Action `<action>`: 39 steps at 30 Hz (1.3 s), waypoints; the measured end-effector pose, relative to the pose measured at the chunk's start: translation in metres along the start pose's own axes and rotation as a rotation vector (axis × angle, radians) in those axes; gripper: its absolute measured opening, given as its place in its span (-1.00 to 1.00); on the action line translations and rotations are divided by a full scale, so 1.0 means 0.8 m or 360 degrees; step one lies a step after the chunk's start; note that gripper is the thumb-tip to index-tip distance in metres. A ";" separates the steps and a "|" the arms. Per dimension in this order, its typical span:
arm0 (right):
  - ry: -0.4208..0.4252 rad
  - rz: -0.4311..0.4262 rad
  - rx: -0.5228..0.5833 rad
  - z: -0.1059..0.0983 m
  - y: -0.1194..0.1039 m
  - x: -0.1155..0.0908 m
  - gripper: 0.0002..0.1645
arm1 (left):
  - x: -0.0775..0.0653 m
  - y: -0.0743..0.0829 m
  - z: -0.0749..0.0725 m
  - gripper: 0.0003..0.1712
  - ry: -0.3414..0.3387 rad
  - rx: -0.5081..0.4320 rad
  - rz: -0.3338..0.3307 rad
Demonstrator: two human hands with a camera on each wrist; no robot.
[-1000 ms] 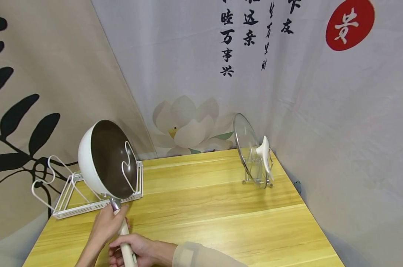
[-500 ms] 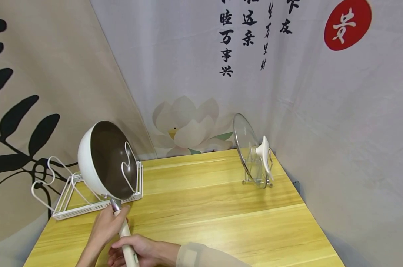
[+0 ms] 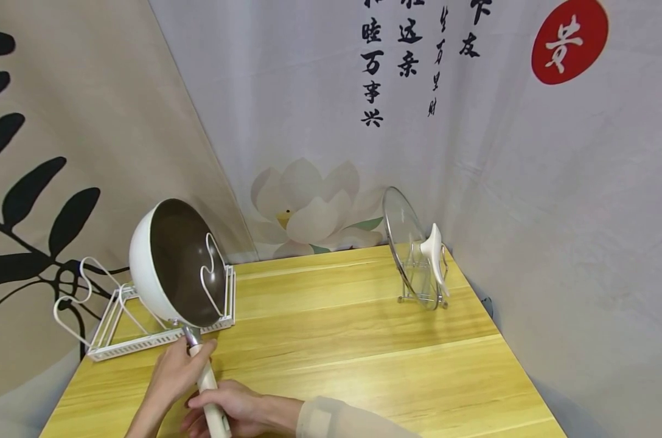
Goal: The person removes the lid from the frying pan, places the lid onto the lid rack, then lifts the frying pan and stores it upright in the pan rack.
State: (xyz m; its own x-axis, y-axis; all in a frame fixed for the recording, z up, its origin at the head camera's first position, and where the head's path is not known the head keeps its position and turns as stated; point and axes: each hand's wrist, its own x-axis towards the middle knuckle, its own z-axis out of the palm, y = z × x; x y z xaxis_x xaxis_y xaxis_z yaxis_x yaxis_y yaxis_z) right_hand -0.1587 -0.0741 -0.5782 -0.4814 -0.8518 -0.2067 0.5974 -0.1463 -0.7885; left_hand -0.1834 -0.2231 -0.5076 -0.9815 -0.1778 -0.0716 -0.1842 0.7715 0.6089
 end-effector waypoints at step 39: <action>0.0216 -0.0312 -0.1117 -0.043 -0.033 -0.069 -0.28 | -0.045 0.017 -0.009 -0.08 0.0469 0.0170 0.0320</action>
State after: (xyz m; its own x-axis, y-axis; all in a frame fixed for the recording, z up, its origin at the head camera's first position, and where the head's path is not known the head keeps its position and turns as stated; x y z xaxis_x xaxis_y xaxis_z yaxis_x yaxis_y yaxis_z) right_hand -0.1702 -0.0060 -0.5664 -0.6396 -0.7666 -0.0578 -0.0365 0.1053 -0.9938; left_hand -0.1500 -0.2107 -0.4913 -0.9440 -0.1725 0.2813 -0.0090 0.8656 0.5006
